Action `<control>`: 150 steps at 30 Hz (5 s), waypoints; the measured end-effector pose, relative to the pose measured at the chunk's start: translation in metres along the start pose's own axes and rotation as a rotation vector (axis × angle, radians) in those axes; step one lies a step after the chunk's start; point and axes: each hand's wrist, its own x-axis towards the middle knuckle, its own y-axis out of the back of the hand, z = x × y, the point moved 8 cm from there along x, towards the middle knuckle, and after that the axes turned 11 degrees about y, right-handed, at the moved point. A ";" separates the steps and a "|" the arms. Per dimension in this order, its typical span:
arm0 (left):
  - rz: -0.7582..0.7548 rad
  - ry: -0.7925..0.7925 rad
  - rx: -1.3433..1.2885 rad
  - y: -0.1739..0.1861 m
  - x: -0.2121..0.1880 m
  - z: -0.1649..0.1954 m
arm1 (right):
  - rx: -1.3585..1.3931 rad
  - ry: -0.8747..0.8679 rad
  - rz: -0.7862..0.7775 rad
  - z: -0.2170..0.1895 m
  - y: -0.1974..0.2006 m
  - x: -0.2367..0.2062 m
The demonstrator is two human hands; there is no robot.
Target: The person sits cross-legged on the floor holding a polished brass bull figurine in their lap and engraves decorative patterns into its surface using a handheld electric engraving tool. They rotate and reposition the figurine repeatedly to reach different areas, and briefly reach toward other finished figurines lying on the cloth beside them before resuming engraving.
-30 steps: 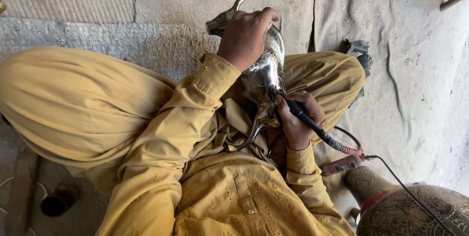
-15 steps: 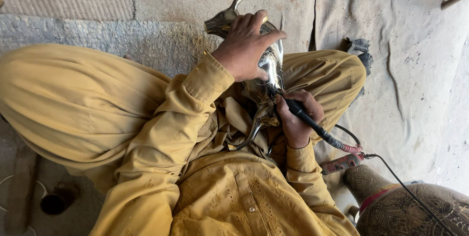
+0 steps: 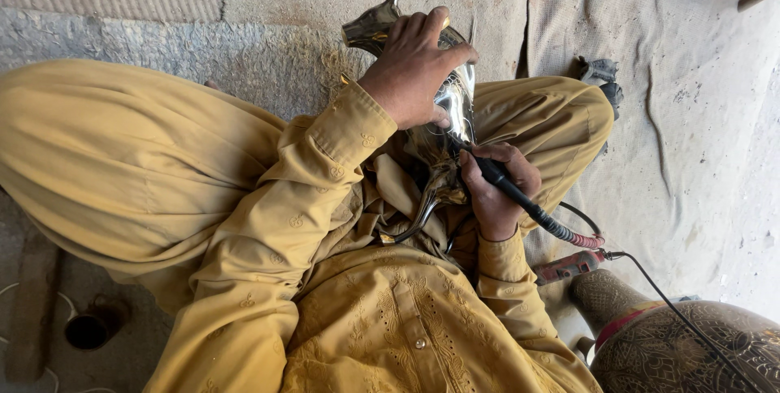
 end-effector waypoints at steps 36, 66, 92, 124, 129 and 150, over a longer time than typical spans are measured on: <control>0.054 -0.030 0.009 -0.001 -0.007 0.000 | 0.005 0.021 -0.020 0.005 0.003 -0.009; 0.085 -0.047 -0.006 0.000 -0.011 0.001 | 0.093 0.025 -0.035 -0.004 -0.003 -0.007; 0.069 -0.045 -0.015 0.000 -0.008 0.001 | 0.087 0.018 -0.085 -0.009 -0.003 -0.001; 0.166 -0.103 -0.009 0.002 -0.009 0.006 | -0.015 0.026 -0.059 -0.008 -0.004 0.003; 0.150 -0.092 -0.012 0.001 -0.010 0.005 | -0.021 0.021 -0.090 -0.009 -0.006 0.002; 0.160 -0.063 0.002 0.006 0.000 0.000 | -0.013 0.120 -0.234 -0.027 -0.017 0.019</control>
